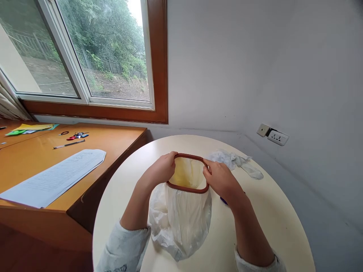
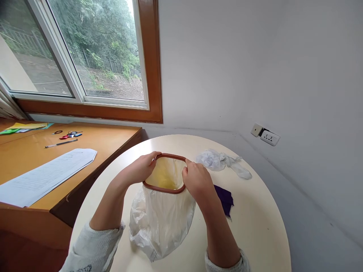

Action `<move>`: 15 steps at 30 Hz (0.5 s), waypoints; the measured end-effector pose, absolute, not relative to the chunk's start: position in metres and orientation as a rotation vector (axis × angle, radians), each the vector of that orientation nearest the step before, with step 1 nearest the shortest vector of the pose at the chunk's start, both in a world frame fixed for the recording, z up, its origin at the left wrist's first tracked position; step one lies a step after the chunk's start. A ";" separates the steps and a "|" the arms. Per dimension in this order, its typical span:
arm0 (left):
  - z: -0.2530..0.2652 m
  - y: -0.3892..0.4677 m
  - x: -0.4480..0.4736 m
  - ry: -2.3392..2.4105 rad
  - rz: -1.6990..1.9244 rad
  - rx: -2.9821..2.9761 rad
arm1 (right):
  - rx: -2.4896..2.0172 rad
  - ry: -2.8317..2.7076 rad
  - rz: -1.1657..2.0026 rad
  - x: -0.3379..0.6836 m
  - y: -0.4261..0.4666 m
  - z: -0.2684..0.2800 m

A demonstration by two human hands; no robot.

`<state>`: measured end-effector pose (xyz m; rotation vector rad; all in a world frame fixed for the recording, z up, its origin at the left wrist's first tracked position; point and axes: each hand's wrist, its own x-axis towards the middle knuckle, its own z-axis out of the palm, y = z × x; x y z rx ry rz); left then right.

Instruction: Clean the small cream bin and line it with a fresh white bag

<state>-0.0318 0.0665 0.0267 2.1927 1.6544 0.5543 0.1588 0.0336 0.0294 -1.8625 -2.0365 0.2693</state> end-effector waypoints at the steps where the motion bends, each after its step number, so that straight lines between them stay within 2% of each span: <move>1: 0.027 0.066 -0.032 1.666 0.543 2.193 | -1.855 -2.037 0.272 0.158 0.033 0.029; 15: 0.024 0.067 -0.028 1.718 0.477 2.228 | -1.887 -2.054 0.275 0.158 0.036 0.029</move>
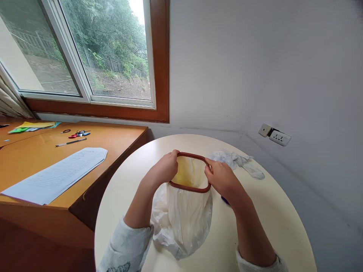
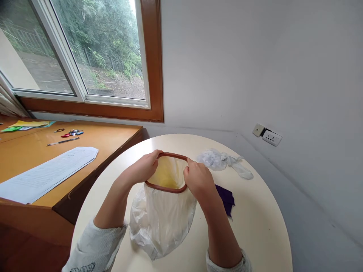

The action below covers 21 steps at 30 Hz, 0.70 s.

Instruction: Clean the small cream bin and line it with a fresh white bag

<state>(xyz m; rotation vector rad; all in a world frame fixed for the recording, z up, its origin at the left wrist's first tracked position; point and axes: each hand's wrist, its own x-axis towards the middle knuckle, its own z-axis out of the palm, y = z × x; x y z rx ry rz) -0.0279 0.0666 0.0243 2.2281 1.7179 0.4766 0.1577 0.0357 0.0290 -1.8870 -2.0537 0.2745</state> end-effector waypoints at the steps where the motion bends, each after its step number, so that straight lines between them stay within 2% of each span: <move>1: 0.024 0.067 -0.028 1.719 0.476 2.229 | -1.894 -2.051 0.274 0.157 0.035 0.029; 21: 0.033 0.059 -0.035 1.769 0.538 2.317 | -1.764 -1.986 0.218 0.156 0.031 0.031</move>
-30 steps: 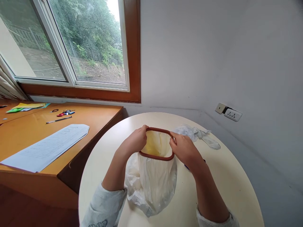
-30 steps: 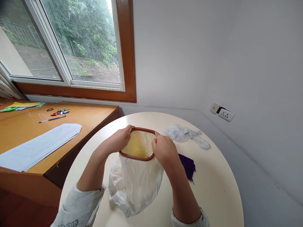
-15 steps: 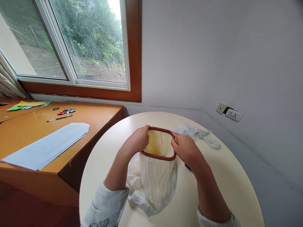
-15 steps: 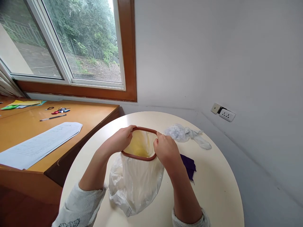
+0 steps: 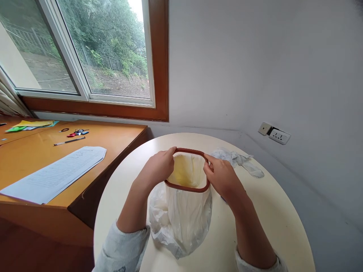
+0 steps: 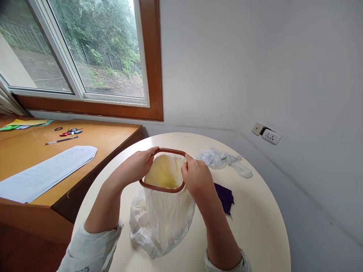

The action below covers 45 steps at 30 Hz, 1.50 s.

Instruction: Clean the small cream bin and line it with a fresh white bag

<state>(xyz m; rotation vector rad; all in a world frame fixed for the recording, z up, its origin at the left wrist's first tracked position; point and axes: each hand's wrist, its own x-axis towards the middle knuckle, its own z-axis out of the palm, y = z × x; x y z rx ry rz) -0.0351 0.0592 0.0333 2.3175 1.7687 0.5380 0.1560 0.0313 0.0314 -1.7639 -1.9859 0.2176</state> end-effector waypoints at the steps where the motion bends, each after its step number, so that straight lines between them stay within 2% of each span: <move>1: 0.033 0.060 -0.035 1.766 0.525 2.316 | -1.774 -1.991 0.221 0.156 0.031 0.031; 19: 0.027 0.064 -0.032 1.694 0.496 2.205 | -1.869 -2.044 0.211 0.157 0.033 0.027; 26: 0.029 0.061 -0.030 1.757 0.474 2.350 | -1.827 -2.014 0.208 0.158 0.033 0.028; 30: 0.041 0.054 -0.029 1.771 0.824 2.342 | -1.647 -1.878 0.114 0.160 0.029 0.033; 35: 0.055 0.044 -0.029 1.600 1.370 2.011 | -1.471 -1.728 0.019 0.159 0.021 0.038; 45: 0.049 0.056 -0.033 1.495 1.780 1.665 | -1.325 -1.677 0.311 0.155 0.013 0.042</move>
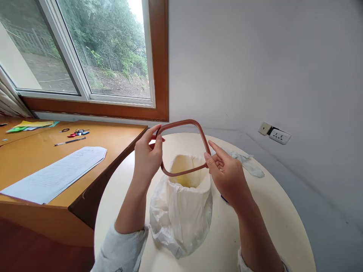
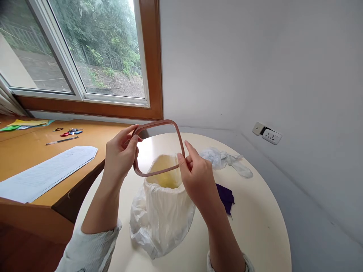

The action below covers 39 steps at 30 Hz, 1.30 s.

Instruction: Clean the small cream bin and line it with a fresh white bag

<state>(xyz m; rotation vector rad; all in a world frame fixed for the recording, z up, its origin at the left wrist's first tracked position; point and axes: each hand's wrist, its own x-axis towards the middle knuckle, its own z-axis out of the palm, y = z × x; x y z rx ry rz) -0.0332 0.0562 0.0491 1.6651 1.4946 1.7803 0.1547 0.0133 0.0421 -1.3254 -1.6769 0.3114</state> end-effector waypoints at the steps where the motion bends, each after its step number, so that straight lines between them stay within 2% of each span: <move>1: 0.049 0.057 -0.034 1.491 1.783 1.657 | -1.318 -1.680 0.342 0.154 0.012 0.043; 5: 0.050 0.056 -0.033 1.485 1.764 1.669 | -1.313 -1.684 0.361 0.153 0.010 0.045; 13: 0.044 0.061 -0.035 1.370 1.667 1.685 | -1.392 -1.482 0.136 0.175 0.022 0.041; 15: 0.040 0.065 -0.036 1.368 1.504 1.790 | -1.432 -1.387 0.113 0.187 0.025 0.040; 21: 0.022 0.071 -0.030 1.412 0.672 2.242 | -1.448 -1.250 0.055 0.203 0.026 0.040; 25: 0.015 0.073 -0.025 1.451 0.457 2.314 | -1.466 -1.260 0.105 0.200 0.021 0.045; 34: 0.015 0.074 -0.021 1.425 0.416 2.408 | -1.490 -1.305 0.109 0.203 0.022 0.046; 36: 0.016 0.075 -0.021 1.421 0.532 2.410 | -1.520 -1.339 0.103 0.203 0.025 0.043; 39: 0.021 0.074 -0.022 1.406 0.950 2.254 | -1.583 -1.440 0.127 0.200 0.025 0.042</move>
